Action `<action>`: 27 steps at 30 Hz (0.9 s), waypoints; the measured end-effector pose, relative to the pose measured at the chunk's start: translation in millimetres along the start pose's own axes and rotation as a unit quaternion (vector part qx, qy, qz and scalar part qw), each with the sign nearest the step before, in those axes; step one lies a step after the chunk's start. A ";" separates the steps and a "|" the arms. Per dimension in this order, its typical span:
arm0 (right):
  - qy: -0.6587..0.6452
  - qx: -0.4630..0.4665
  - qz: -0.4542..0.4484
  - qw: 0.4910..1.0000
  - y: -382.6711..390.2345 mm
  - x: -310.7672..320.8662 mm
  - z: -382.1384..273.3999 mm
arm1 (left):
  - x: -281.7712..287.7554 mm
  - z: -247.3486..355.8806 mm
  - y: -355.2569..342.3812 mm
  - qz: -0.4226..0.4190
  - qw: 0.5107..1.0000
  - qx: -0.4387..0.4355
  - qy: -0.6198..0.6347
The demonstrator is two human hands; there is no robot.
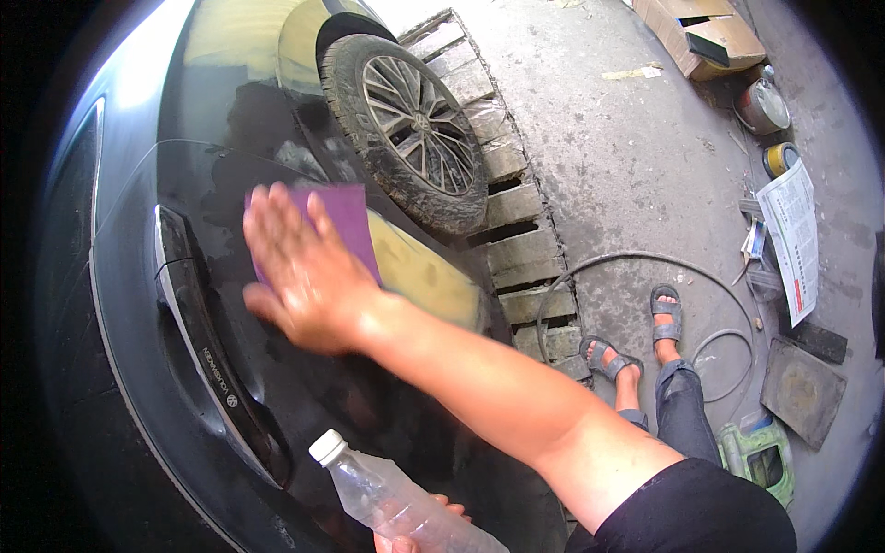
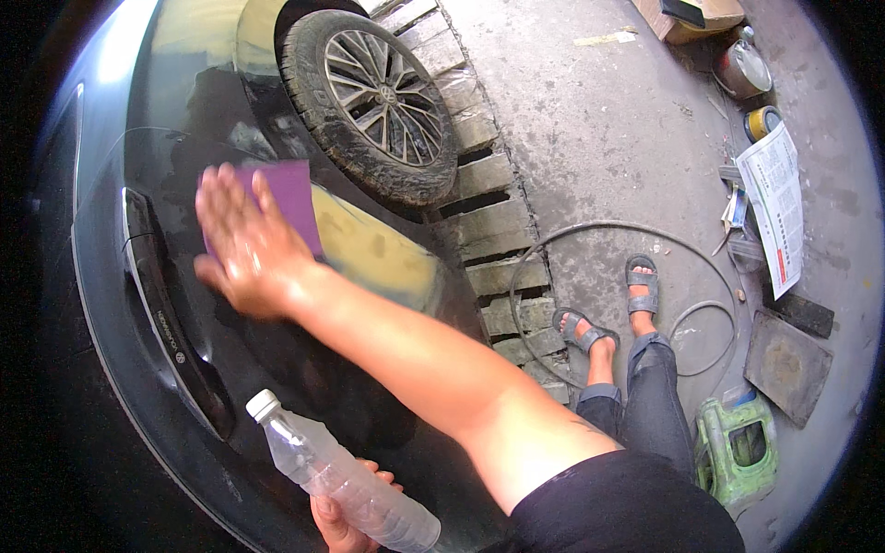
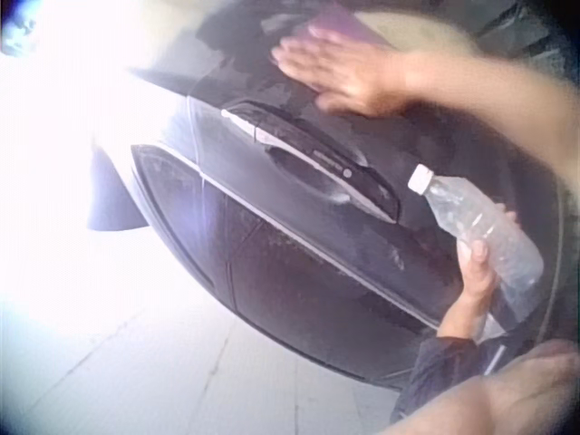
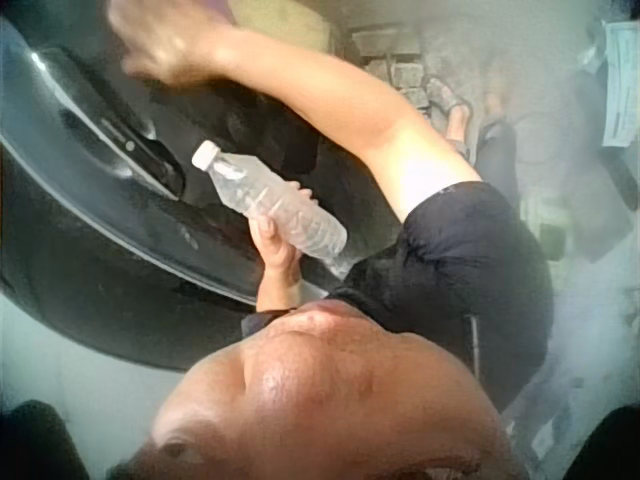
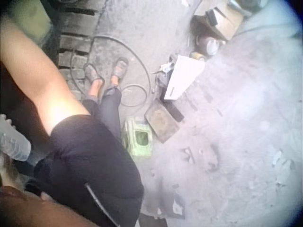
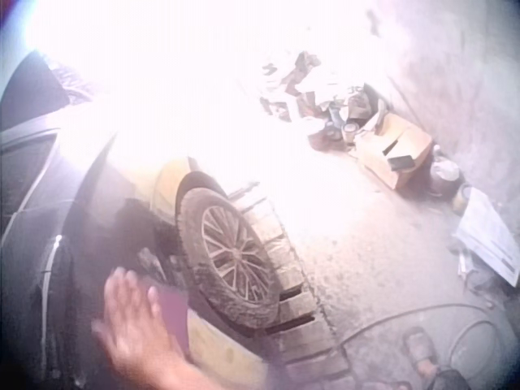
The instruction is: The person sands a patch of yellow filler on a black car door using purple sandpaper while pouring water from a plastic bottle to lubricate the surface.
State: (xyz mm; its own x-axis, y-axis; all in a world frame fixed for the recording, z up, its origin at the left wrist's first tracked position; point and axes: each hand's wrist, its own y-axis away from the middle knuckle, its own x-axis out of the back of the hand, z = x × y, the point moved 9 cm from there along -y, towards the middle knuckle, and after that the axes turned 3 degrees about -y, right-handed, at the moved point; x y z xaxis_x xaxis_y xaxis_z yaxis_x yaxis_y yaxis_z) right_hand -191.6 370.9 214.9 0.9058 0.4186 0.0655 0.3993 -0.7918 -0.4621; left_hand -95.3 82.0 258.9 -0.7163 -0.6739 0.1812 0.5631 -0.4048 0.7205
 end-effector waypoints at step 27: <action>-0.094 -0.462 0.007 0.882 265.1 -14.5 161.2 | 1.3 -30.8 -4.5 0.018 0.995 0.088 -0.040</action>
State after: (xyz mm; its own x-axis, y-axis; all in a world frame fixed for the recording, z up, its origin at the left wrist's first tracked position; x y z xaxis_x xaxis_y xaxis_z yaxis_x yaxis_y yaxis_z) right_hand -121.7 226.6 -51.2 0.9067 0.4038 -0.1219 0.4120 -0.7859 0.4611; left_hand -86.1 63.9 235.3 -0.7322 -0.6311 0.2564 0.5122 -0.2620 0.8179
